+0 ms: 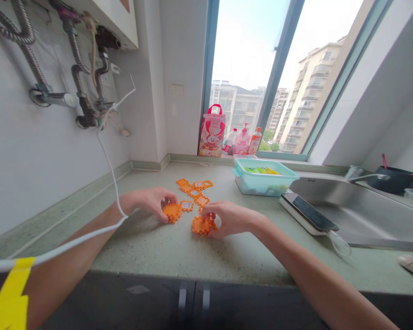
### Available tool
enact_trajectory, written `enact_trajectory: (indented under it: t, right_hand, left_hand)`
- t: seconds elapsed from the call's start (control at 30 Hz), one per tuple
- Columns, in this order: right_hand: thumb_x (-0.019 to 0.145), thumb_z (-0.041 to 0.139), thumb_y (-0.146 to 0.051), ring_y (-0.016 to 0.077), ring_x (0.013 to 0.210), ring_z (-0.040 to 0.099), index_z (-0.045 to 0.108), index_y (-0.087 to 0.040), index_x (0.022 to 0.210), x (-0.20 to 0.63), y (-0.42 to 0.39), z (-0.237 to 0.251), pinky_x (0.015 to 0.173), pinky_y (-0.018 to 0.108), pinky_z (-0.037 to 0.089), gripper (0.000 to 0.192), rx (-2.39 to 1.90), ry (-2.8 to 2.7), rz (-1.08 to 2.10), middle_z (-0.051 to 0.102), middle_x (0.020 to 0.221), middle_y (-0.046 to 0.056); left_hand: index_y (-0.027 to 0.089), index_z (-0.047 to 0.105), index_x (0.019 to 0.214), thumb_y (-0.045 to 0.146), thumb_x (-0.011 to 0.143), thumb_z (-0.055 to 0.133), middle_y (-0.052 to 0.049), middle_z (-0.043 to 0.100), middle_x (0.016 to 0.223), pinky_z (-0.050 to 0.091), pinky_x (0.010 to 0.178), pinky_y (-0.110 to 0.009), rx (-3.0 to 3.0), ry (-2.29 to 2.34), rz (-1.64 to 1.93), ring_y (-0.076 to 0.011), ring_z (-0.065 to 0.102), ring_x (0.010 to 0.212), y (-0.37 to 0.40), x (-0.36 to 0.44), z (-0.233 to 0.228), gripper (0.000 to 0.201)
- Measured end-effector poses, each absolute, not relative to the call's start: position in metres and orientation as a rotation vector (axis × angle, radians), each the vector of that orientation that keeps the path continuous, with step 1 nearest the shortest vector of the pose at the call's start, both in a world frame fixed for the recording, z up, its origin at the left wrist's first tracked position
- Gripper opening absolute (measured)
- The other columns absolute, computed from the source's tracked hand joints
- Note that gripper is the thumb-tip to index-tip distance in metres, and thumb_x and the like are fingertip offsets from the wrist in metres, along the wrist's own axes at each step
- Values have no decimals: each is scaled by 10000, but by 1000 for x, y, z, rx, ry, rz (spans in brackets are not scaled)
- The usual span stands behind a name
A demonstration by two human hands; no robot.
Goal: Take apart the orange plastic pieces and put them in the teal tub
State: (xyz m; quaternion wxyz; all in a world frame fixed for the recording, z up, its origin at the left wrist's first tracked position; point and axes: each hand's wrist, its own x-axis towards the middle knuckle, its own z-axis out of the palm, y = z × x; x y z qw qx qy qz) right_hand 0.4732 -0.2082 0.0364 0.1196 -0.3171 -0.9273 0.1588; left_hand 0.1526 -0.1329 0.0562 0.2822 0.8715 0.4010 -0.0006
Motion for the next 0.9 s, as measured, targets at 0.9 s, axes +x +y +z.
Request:
enact_trajectory:
  t: [0.9]
  right_hand:
    - [782, 821, -338, 185, 896, 641, 688, -205, 1067, 490, -166, 16, 758, 281, 476, 341, -936, -2470, 516, 736, 1044, 41]
  left_hand:
    - [179, 728, 1193, 460, 655, 809, -10, 682, 929, 389, 656, -269, 2403, 1069, 451, -159, 524, 724, -114, 183, 20, 612]
